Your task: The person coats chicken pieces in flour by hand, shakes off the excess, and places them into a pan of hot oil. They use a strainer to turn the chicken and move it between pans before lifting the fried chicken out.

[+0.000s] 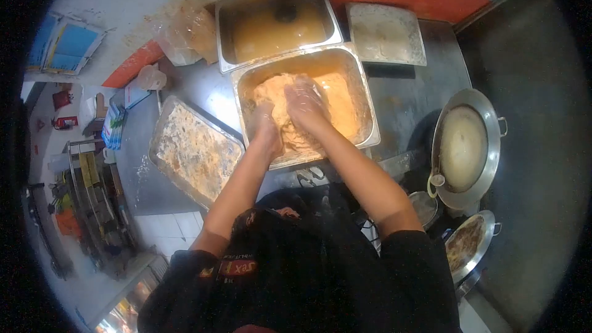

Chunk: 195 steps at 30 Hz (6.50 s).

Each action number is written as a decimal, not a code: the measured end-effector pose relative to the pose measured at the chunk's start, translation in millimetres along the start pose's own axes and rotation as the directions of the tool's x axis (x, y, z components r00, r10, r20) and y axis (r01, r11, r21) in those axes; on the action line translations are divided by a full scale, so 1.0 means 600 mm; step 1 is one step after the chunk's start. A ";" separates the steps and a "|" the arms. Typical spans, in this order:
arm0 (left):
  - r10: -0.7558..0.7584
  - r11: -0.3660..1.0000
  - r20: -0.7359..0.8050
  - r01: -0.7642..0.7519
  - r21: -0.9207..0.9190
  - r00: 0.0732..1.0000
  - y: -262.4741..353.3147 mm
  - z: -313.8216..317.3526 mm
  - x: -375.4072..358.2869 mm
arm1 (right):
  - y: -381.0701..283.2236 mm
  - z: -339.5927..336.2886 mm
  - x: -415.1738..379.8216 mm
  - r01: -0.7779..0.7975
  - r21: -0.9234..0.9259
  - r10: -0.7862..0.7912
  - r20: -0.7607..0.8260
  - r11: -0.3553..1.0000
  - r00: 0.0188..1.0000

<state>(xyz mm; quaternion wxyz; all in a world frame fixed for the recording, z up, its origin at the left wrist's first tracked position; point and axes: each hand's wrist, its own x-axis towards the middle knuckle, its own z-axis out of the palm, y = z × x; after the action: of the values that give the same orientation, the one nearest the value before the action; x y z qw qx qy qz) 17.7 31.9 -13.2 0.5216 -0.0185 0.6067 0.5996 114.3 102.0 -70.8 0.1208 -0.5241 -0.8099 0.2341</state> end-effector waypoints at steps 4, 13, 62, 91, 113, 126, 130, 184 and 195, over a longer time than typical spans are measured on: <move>0.041 0.953 0.245 -0.112 0.281 0.969 0.016 -0.038 0.004 | -0.058 -0.200 -0.058 -0.146 0.536 0.171 0.004 0.832 0.985; 0.276 0.070 0.411 -0.444 0.893 0.869 0.037 -0.017 -0.023 | 0.085 -0.087 -0.006 0.167 0.280 -0.200 0.095 0.945 0.975; 0.467 0.103 0.546 -0.656 0.748 0.695 0.026 0.064 -0.018 | -0.071 -0.127 -0.041 -0.313 0.333 0.401 -0.241 0.889 0.884; 0.523 -0.084 0.702 -0.791 0.607 0.483 0.052 0.030 -0.035 | 0.068 -0.126 -0.077 0.171 0.693 0.241 -0.455 0.701 0.857; 0.430 -0.222 0.660 -0.636 0.739 0.616 0.023 -0.050 0.031 | 0.033 -0.113 -0.045 -0.428 0.107 0.426 0.043 0.898 0.904; 0.668 0.087 0.582 -0.826 0.558 0.463 0.108 0.013 -0.056 | -0.076 -0.243 -0.105 -0.294 0.734 0.426 0.007 0.613 0.905; 0.584 -0.212 0.700 -0.755 0.620 0.411 0.105 0.089 -0.078 | -0.083 -0.135 -0.053 -0.012 0.294 0.233 -0.732 0.956 0.641; 0.123 0.729 0.883 -0.645 0.231 0.454 0.400 0.071 -0.099 | 0.223 -0.577 -0.339 0.175 0.622 0.189 -0.473 0.763 0.860; 0.065 0.496 0.963 -0.846 0.195 0.260 0.330 0.258 -0.201 | 0.604 -0.512 -0.512 -0.792 0.003 0.694 -0.485 0.610 0.532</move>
<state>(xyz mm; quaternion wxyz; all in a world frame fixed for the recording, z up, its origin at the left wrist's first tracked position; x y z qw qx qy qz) 38.8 130.1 246.7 0.4851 0.6918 0.3895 0.3667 666.2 25.2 25.6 0.1301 -0.8675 -0.4776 0.0485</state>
